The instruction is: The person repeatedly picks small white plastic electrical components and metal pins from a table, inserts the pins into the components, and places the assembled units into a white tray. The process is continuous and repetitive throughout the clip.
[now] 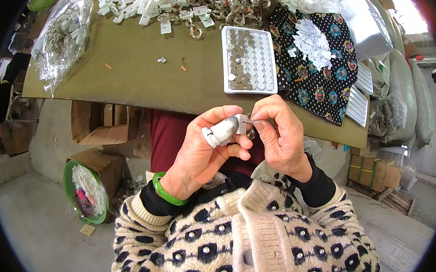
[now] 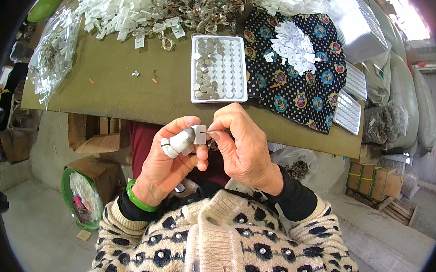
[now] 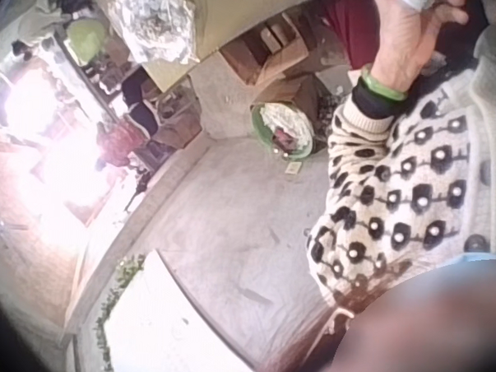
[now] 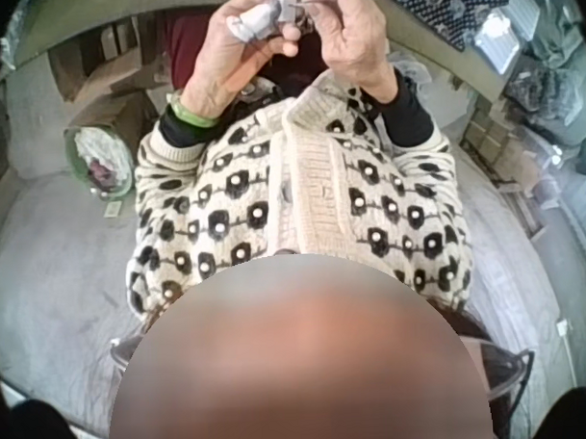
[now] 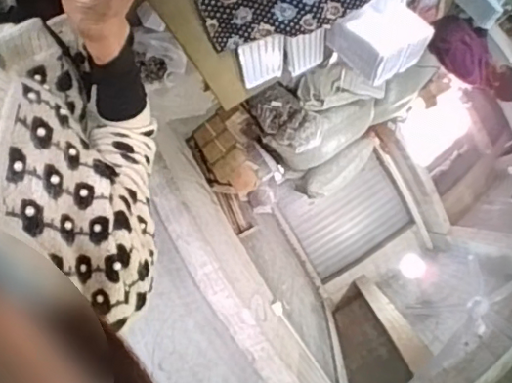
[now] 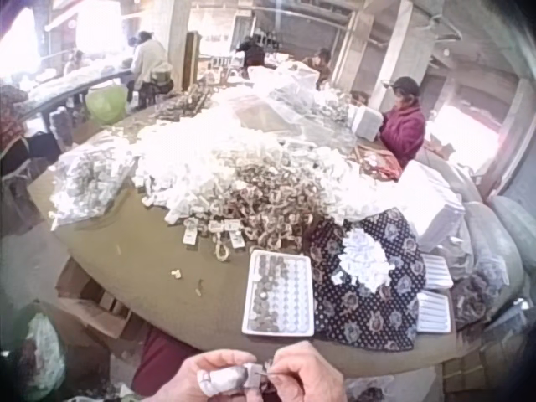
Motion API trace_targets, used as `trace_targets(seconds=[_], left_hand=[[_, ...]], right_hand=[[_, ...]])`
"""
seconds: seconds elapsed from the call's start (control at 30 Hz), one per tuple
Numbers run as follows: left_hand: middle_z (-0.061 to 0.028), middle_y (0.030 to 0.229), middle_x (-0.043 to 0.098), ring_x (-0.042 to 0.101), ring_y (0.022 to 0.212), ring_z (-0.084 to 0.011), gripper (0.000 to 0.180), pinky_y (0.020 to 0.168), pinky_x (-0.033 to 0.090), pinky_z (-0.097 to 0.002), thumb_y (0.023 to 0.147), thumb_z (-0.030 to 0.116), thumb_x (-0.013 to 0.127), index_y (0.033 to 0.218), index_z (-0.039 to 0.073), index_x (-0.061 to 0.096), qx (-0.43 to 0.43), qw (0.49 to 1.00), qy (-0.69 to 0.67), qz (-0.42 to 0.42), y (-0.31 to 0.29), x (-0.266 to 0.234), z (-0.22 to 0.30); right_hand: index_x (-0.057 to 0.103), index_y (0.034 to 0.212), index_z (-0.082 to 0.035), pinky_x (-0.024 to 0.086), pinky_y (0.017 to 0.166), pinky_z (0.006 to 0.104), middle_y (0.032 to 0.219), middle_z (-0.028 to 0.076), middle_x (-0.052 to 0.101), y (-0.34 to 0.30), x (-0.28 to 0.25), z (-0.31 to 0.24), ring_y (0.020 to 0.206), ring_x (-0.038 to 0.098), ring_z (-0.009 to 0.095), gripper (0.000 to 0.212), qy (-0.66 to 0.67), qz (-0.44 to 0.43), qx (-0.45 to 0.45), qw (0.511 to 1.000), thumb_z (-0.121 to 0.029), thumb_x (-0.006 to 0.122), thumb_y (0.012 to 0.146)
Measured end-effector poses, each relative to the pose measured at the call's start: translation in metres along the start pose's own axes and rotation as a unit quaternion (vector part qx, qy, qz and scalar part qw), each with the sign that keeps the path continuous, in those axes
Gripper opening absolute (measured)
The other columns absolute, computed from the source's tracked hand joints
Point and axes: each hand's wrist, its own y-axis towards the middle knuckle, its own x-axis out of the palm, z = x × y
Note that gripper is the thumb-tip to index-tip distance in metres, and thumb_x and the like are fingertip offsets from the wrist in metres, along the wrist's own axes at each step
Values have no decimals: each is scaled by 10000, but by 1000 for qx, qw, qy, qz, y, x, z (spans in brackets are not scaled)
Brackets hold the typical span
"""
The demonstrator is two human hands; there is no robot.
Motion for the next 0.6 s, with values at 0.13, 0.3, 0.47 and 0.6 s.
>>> trace_targets(seconds=[0.13,0.3,0.47,0.6], left_hand=[[-156,995,672,706,797,-260,271,638,616,-389,959,150,593,1190,10,584,-19,998,-60,-11,2,-2,1],[-162,1019,672,707,802,-268,269,662,619,-397,969,157,575,1197,13,583,-15,997,-72,-17,3,-3,0],[-171,1033,670,706,805,-273,272,689,619,-412,974,162,567,1200,12,582,-15,997,-71,-15,3,-4,0],[-176,1042,669,704,805,-276,271,697,616,-415,976,163,563,1203,16,582,-14,997,-74,-14,4,-4,-1]], right_hand=[[535,956,-21,484,675,294,898,105,565,-2,3,1,745,586,205,68,51,11,29,998,7,585,920],[531,952,-16,481,675,276,884,86,562,-4,10,2,734,592,164,41,76,37,48,995,-10,571,944],[525,954,-8,476,664,251,875,64,549,-5,14,3,741,583,126,32,124,56,68,988,-5,558,956],[525,954,-6,474,656,249,875,60,550,-5,14,4,735,578,123,31,123,57,65,989,-6,556,959]])
